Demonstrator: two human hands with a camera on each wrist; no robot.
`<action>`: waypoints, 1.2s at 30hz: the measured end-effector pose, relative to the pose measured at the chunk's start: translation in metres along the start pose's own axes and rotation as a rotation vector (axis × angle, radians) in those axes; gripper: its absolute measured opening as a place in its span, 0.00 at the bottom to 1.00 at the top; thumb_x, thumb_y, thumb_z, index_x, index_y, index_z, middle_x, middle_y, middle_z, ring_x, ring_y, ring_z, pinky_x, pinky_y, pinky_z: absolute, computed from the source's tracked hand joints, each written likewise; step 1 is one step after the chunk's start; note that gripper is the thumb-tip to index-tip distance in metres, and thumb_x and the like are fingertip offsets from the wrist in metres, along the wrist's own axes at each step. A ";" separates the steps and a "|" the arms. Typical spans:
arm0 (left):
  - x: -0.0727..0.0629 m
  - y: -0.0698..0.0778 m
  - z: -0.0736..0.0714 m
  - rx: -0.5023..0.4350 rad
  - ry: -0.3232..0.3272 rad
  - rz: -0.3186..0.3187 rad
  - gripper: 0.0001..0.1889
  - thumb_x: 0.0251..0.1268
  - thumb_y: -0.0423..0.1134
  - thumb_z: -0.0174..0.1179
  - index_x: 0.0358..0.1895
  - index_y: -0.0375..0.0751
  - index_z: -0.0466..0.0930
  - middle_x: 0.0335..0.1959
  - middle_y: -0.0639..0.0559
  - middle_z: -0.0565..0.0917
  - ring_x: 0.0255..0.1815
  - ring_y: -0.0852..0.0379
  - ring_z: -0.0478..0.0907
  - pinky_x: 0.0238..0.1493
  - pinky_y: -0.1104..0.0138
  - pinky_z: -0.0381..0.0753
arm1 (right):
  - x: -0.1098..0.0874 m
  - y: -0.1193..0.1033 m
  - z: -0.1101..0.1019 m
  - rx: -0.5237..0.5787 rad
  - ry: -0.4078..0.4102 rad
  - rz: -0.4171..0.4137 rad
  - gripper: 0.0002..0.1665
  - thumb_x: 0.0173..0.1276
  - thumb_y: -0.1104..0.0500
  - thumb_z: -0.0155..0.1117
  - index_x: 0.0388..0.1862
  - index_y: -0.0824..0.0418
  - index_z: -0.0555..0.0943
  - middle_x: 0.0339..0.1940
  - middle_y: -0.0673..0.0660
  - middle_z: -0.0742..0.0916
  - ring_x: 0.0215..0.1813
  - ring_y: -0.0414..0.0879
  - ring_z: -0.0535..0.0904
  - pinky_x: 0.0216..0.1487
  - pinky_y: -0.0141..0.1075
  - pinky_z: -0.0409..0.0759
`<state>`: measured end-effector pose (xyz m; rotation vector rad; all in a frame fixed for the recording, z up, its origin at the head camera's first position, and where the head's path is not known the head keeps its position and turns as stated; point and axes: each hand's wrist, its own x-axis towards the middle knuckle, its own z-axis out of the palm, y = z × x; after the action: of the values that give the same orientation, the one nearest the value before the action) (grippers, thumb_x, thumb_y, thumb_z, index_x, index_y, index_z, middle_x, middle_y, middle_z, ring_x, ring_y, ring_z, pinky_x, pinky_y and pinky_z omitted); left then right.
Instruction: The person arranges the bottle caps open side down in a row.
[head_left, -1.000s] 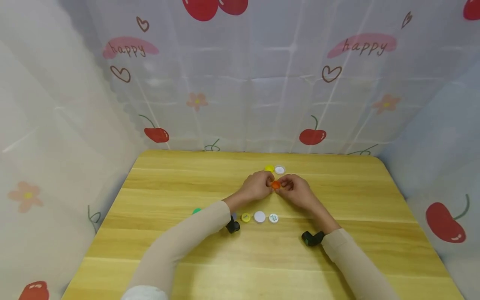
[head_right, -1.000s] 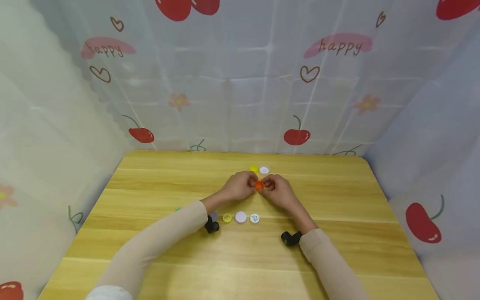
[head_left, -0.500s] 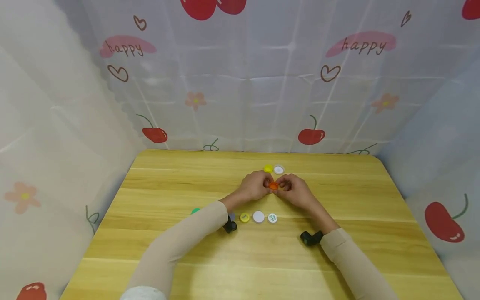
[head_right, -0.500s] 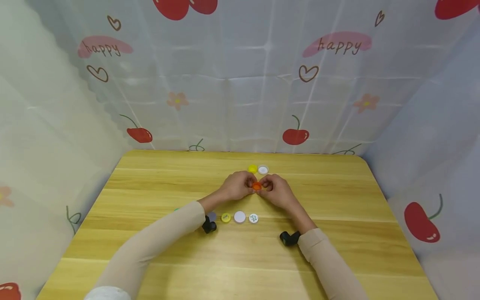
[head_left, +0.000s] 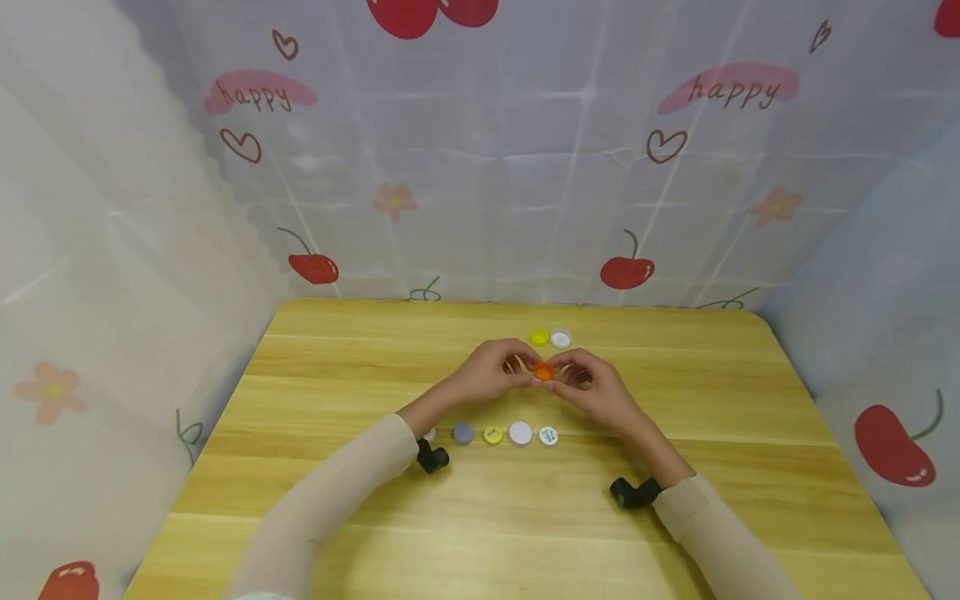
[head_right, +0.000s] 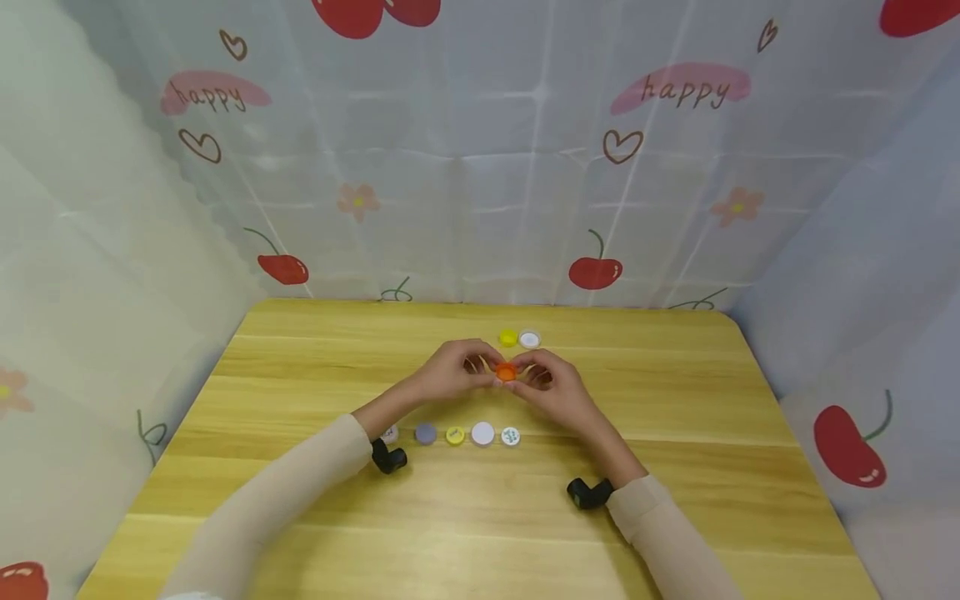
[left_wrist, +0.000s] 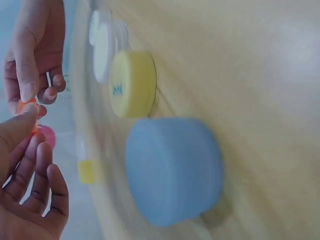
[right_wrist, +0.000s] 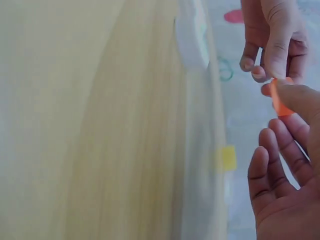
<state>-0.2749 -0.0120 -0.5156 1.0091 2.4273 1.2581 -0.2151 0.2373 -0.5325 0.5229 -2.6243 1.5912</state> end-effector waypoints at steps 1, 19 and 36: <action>-0.005 0.002 -0.001 -0.025 0.016 0.016 0.14 0.72 0.48 0.73 0.56 0.55 0.89 0.49 0.60 0.89 0.42 0.62 0.84 0.45 0.68 0.87 | -0.001 -0.003 0.001 0.016 0.008 -0.016 0.16 0.73 0.58 0.76 0.58 0.53 0.86 0.51 0.57 0.90 0.43 0.46 0.85 0.48 0.31 0.85; -0.062 0.035 0.003 -0.253 0.261 0.141 0.13 0.71 0.42 0.74 0.56 0.55 0.91 0.49 0.55 0.91 0.42 0.60 0.85 0.47 0.65 0.88 | -0.023 -0.048 0.018 0.247 0.069 -0.236 0.22 0.66 0.75 0.75 0.57 0.62 0.86 0.50 0.58 0.88 0.42 0.43 0.83 0.48 0.30 0.85; -0.071 0.035 -0.003 -0.625 0.029 -0.170 0.13 0.79 0.43 0.65 0.56 0.38 0.89 0.43 0.58 0.90 0.45 0.60 0.86 0.52 0.66 0.88 | -0.023 -0.054 0.019 0.258 0.025 -0.242 0.22 0.64 0.74 0.77 0.54 0.59 0.87 0.49 0.58 0.89 0.45 0.45 0.83 0.49 0.31 0.85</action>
<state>-0.2078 -0.0472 -0.4938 0.5923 1.8720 1.7992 -0.1743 0.2047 -0.4998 0.7919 -2.2450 1.8464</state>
